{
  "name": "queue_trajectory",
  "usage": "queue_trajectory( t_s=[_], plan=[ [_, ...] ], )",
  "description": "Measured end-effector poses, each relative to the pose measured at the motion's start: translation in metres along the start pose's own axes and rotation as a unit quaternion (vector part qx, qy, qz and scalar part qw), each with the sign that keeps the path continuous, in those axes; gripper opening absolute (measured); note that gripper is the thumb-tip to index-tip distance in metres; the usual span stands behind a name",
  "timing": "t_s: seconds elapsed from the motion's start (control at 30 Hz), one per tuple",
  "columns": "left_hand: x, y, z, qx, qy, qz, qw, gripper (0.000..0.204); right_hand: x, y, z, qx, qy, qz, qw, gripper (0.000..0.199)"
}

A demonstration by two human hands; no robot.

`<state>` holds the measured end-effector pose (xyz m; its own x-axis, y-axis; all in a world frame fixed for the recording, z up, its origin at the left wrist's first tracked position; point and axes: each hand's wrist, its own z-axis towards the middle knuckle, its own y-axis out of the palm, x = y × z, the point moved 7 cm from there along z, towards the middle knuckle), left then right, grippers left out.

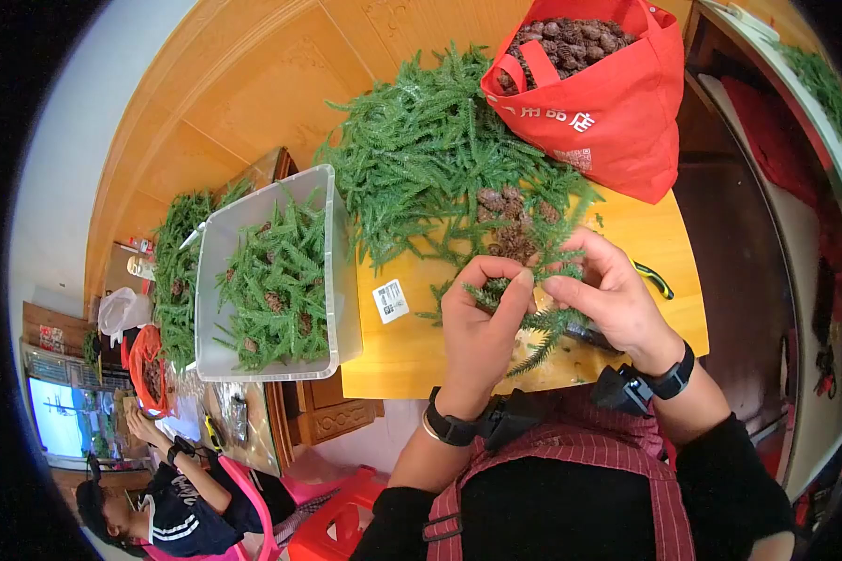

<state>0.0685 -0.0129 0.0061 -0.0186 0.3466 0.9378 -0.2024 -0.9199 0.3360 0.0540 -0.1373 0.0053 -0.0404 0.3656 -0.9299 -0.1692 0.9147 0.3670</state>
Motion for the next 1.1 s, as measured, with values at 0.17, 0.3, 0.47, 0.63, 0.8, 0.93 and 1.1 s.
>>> queue_trajectory(
  t_s=[0.17, 0.3, 0.47, 0.63, 0.8, 0.93, 1.1],
  plan=[
    [-0.002, 0.001, -0.002, -0.015, -0.051, -0.027, 0.998, 0.004, -0.003, 0.001, -0.003, 0.041, -0.041, -0.021, 0.998, 0.021],
    [-0.002, 0.005, 0.0, -0.018, -0.064, -0.077, 0.995, 0.003, -0.036, 0.01, -0.004, -0.024, -0.293, -0.283, 0.913, 0.023],
    [-0.002, 0.007, 0.001, 0.015, -0.133, -0.124, 0.983, 0.005, -0.051, 0.023, -0.015, 0.014, -0.335, -0.435, 0.835, 0.018],
    [0.004, 0.002, -0.001, 0.001, -0.086, -0.04, 0.995, 0.005, -0.041, 0.012, -0.002, -0.055, -0.216, -0.26, 0.939, 0.012],
    [0.01, 0.002, 0.0, -0.02, -0.036, 0.059, 0.997, 0.004, -0.016, 0.006, 0.004, -0.063, 0.006, -0.021, 0.998, 0.013],
    [0.022, 0.005, 0.0, -0.037, 0.056, 0.137, 0.988, 0.004, -0.014, 0.006, 0.005, -0.086, 0.012, -0.076, 0.993, 0.011],
    [0.021, 0.003, 0.0, -0.052, 0.049, 0.164, 0.984, 0.003, -0.011, 0.007, 0.003, -0.125, 0.075, -0.091, 0.985, 0.012]
  ],
)
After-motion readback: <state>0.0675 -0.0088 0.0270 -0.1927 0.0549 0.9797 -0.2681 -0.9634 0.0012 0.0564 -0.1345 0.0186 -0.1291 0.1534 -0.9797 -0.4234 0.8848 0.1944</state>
